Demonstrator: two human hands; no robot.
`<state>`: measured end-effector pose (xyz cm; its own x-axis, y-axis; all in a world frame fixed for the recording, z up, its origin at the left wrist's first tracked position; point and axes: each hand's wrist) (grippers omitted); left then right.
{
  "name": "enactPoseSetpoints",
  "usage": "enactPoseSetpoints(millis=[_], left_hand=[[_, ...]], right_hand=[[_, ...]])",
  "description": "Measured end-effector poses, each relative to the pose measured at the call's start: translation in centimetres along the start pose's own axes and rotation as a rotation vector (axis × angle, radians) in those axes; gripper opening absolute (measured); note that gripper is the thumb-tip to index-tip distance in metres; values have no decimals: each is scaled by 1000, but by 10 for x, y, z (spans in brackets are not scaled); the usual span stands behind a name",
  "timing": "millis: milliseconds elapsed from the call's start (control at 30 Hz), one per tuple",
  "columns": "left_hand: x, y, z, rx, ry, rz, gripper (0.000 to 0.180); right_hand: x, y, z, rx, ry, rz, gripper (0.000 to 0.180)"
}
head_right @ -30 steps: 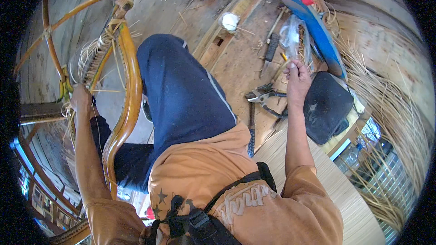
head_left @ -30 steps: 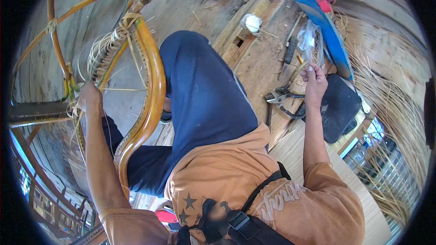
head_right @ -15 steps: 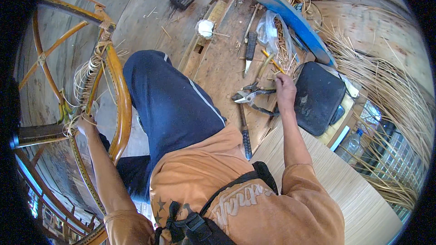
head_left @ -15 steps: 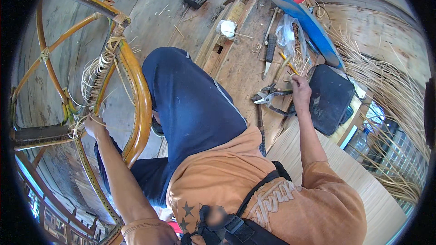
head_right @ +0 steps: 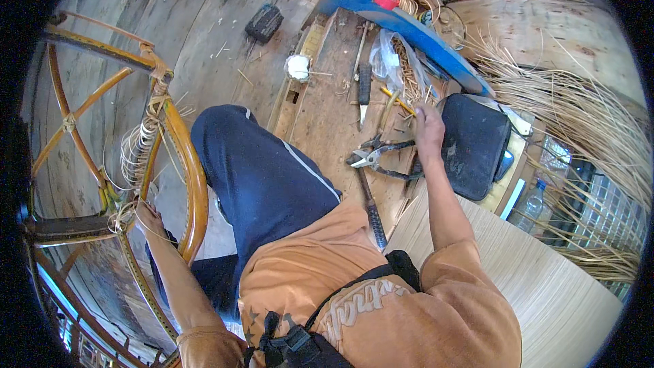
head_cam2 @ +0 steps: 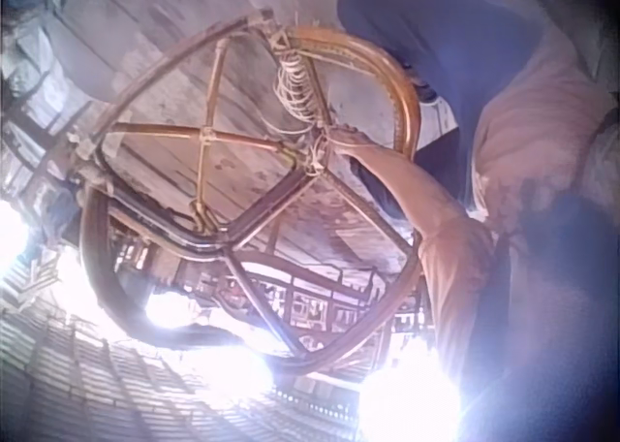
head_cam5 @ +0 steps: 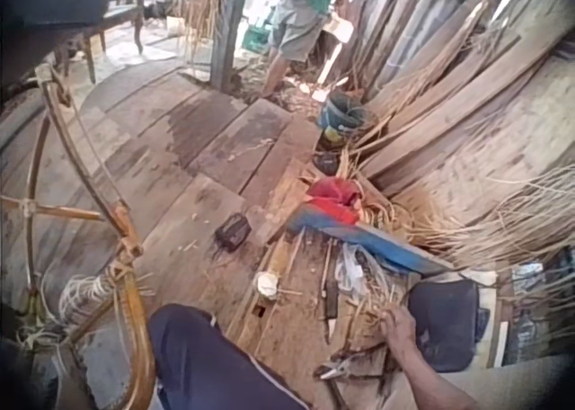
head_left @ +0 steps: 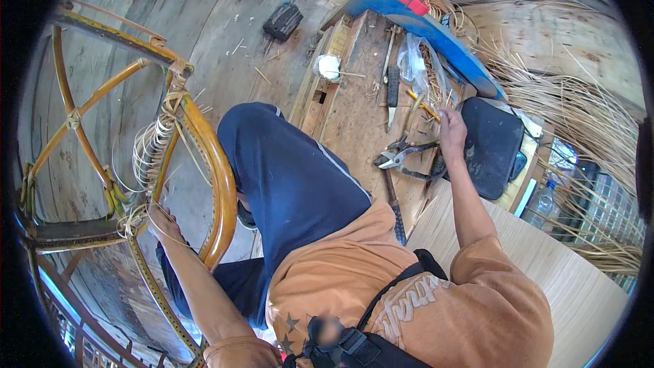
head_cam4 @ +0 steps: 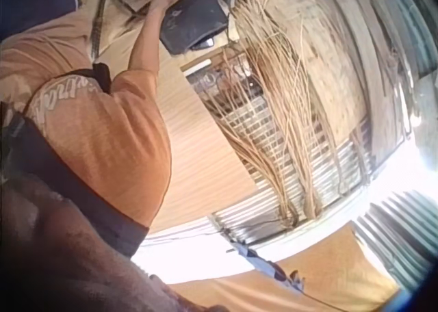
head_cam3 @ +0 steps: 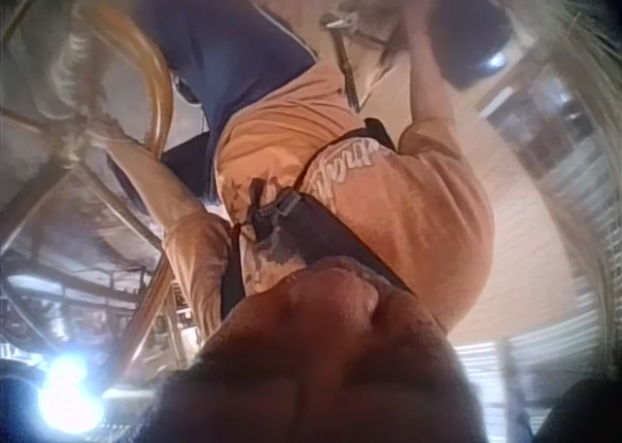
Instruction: Weaving rattan strips into the seat and frame of a bamboo or rattan chair.
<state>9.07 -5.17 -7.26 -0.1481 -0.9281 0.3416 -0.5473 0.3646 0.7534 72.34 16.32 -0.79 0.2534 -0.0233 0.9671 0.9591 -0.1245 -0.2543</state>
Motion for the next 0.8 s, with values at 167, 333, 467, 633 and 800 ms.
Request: enactPoseSetpoints(millis=[167, 333, 467, 633, 800], left_hand=[[5, -5, 11, -10, -7, -18, 28], [11, -5, 23, 60, -32, 4, 23], [12, -5, 24, 85, -90, -70, 17], [12, -3, 20, 70, -81, -73, 14], [16, -4, 22, 120, -61, -82, 17]], right_hand=[[-2, -9, 50, 127, 83, -161, 16], [-16, -8, 67, 144, 12, -392, 16], [-11, 8, 70, 116, -67, -289, 15], [14, -13, 65, -350, -306, 493, 10], [30, -34, 54, -360, -449, 913, 11]])
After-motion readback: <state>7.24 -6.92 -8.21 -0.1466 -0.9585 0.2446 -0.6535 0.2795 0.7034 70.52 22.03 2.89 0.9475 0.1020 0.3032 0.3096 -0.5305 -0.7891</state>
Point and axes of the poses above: each hand's wrist, its own z-axis towards the middle knuckle, its own x-axis out of the back of the hand, y = z × x, and after that the axes turned 13 degrees about -z, right-handed
